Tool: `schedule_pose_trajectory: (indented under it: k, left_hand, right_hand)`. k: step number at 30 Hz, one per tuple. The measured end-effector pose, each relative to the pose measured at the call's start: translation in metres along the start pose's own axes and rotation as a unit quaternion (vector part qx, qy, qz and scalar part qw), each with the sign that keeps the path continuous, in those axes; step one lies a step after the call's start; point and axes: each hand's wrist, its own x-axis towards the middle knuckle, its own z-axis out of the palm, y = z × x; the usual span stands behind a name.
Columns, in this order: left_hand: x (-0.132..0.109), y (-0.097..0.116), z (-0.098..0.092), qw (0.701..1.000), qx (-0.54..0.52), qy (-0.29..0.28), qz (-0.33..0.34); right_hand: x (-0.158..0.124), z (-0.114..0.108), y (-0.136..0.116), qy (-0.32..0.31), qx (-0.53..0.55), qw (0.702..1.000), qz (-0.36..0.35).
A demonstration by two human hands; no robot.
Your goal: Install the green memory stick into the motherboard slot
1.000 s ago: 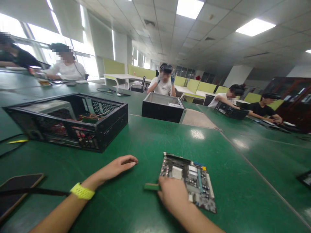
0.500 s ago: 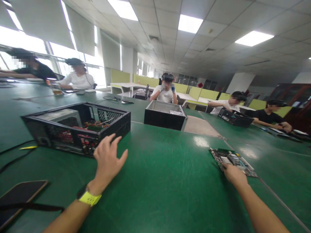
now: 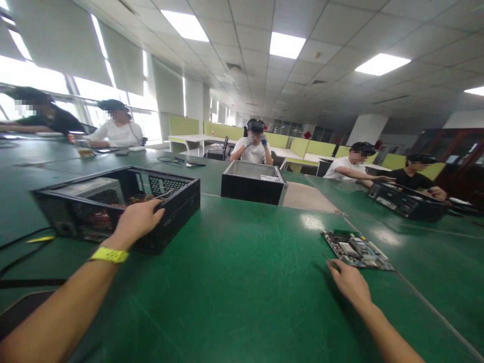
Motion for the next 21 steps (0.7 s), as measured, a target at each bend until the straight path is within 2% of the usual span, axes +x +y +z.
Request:
schedule_pose_trajectory:
  k: [4, 7, 10, 13, 15, 17, 19, 21]
  left_hand:
    - [0.008, -0.002, -0.006, 0.999, -0.008, -0.030, 0.017]
    - [-0.005, 0.017, -0.013, 0.999, -0.009, -0.024, 0.038]
    - [-0.030, 0.064, -0.026, 0.996, -0.036, -0.022, 0.077]
    - [-0.069, 0.134, -0.046, 0.987, -0.093, -0.034, 0.124]
    - [-0.098, 0.182, -0.064, 0.966, -0.152, -0.086, 0.189]
    - [-0.120, 0.218, -0.087, 0.927, -0.199, -0.130, 0.290]
    - [-0.127, 0.235, -0.109, 0.881, -0.194, -0.176, 0.393]
    - [-0.115, 0.233, -0.122, 0.854, -0.170, -0.184, 0.456]
  right_hand:
    - [-0.014, -0.009, -0.021, 0.015, 0.078, 0.996, -0.034]
    - [-0.022, -0.032, -0.055, 0.037, 0.153, 0.985, -0.067]
    - [-0.028, -0.068, -0.108, 0.048, 0.181, 0.976, -0.113]
    - [-0.033, -0.112, -0.172, 0.054, 0.195, 0.961, -0.186]
    - [-0.033, -0.139, -0.212, 0.043, 0.180, 0.947, -0.261]
    - [-0.029, -0.157, -0.244, 0.002, 0.116, 0.930, -0.348]
    - [-0.022, -0.160, -0.264, -0.056, 0.030, 0.914, -0.401]
    - [-0.017, -0.146, -0.269, -0.071, -0.015, 0.916, -0.396]
